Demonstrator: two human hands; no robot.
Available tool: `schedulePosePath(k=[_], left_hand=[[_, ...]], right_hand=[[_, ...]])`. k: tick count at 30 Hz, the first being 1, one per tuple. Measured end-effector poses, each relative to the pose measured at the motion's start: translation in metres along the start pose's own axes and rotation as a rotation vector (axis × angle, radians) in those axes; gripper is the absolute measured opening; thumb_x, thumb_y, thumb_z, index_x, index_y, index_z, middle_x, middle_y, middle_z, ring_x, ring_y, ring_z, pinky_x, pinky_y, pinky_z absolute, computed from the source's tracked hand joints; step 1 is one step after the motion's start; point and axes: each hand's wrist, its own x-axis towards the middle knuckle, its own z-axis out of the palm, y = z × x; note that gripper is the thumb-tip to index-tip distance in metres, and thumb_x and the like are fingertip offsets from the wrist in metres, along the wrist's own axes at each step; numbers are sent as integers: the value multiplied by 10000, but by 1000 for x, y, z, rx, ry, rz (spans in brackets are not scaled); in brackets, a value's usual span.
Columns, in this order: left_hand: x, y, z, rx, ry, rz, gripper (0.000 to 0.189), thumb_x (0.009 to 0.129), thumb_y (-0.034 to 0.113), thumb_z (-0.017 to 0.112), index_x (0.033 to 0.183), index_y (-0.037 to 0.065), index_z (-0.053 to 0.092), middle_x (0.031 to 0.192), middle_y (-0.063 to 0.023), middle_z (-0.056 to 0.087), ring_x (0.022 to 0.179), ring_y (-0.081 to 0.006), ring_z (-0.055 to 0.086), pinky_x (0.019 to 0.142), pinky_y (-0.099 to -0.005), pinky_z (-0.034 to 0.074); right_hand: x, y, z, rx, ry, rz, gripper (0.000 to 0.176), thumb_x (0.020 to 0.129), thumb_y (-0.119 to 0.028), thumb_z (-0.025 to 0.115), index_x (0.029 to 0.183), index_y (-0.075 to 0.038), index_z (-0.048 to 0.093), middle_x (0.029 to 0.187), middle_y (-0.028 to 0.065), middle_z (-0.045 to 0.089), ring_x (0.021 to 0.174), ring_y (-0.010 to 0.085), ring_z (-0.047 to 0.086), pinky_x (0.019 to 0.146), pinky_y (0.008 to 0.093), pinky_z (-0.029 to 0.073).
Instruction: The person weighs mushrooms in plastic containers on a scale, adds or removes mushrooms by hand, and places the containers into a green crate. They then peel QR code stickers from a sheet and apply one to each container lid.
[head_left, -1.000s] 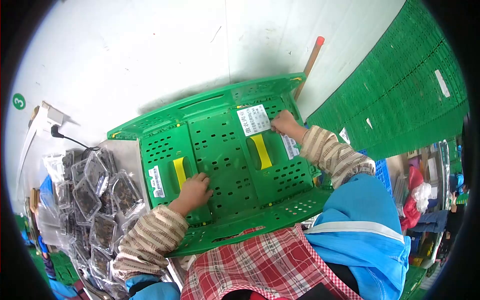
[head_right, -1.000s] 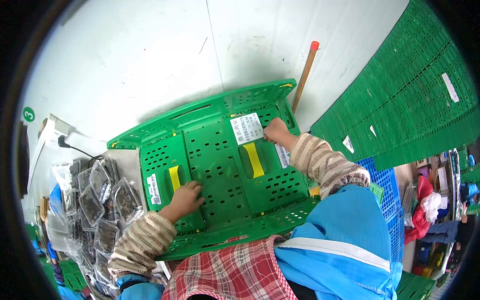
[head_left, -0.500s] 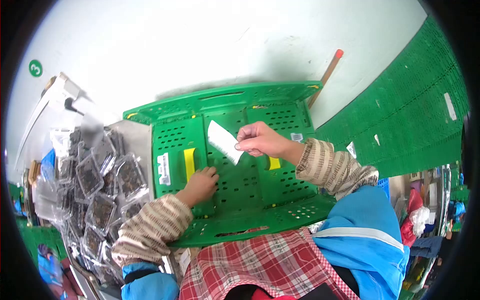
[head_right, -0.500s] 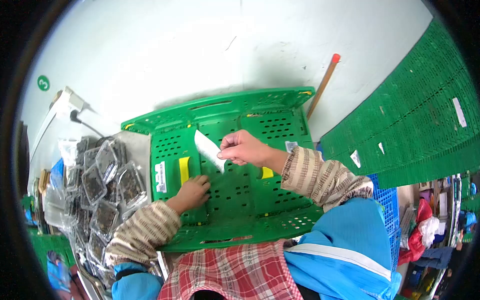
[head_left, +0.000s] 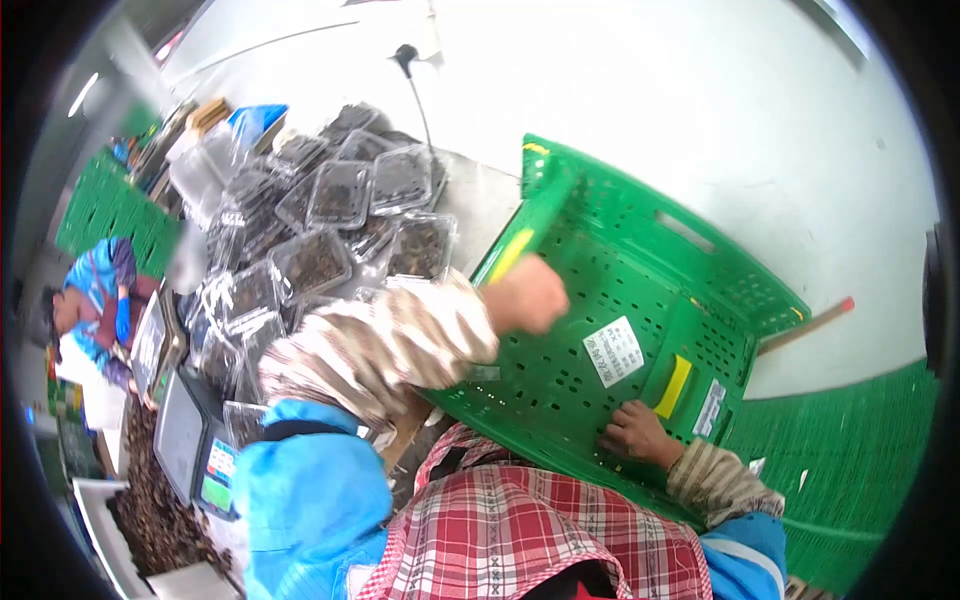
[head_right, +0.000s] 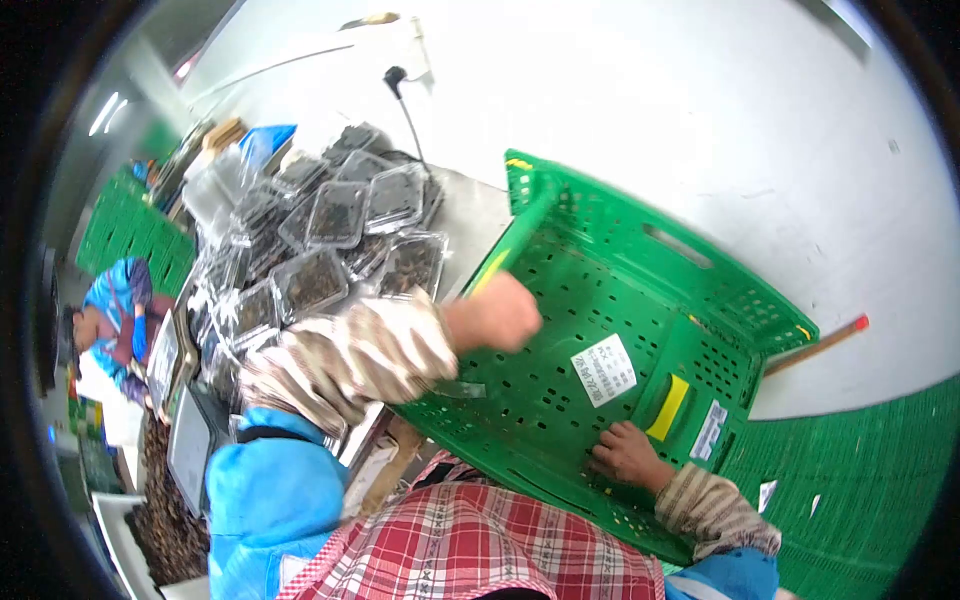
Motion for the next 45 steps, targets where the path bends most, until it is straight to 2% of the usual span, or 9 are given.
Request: schedulePosePath(k=[4,10,13,19,24,26,32,37,45], left_hand=[[-52,-69,19,-70,184,-147,208,704,266,577,581,99,569,558,-87,578,563,-296,596,509,-420,475],[-99,-54,9,-557,820,-151,202,786,226,635,850,50,558,918,-100,587,881,-308,569,782,-391,468],[-162,-45,44,-664,1064,-611,291,779,228,665,998,47,598,1047,-126,602,976,-305,569,847,-375,455],[-344,18,157,-177,693,-1647,591,732,319,691,1165,-25,482,1201,-180,509,1120,-348,460,938,-442,356],[-417,62,184,-152,381,-1933,692,759,473,642,1173,-59,487,1188,-202,525,1142,-357,454,977,-454,314],[-433,59,190,-204,348,-1980,721,755,579,595,1074,-67,560,1067,-221,592,1125,-369,471,987,-467,300],[-425,-11,179,-903,290,-1939,622,618,559,727,795,-29,622,848,-207,639,784,-326,623,741,-405,475],[-406,8,157,-1484,818,-1793,399,613,274,807,690,23,506,697,-80,564,666,-134,520,600,-305,443],[-528,173,139,-1694,1850,-1997,395,690,91,625,1054,-54,578,926,-104,631,860,-172,601,786,-287,470]], right_hand=[[22,-4,-26,81,-147,-5,291,718,-346,666,595,-98,579,618,79,538,607,287,525,606,392,420],[-65,0,-162,-124,-380,1135,461,687,-429,704,561,-12,552,532,172,536,529,366,545,512,435,424],[-99,36,-152,-195,-287,1103,357,722,-313,711,625,-4,561,529,140,536,508,297,548,499,391,427],[211,-15,-200,394,382,480,119,803,-32,627,903,17,586,742,36,561,631,86,510,587,213,424],[434,-48,-102,179,-395,44,448,825,-388,613,809,59,633,615,114,631,520,196,608,490,290,474],[470,-65,-56,171,-891,360,679,809,-549,563,756,127,599,580,161,613,483,227,620,440,317,506],[469,-59,-20,483,-793,775,778,718,-531,696,913,197,503,707,240,603,499,242,604,428,336,521],[454,-46,8,879,-593,999,609,662,-357,803,1007,71,539,777,86,566,596,206,586,488,265,479],[509,-90,-88,1264,-332,220,560,638,-28,745,1127,17,475,1081,117,575,994,207,573,909,346,449]])
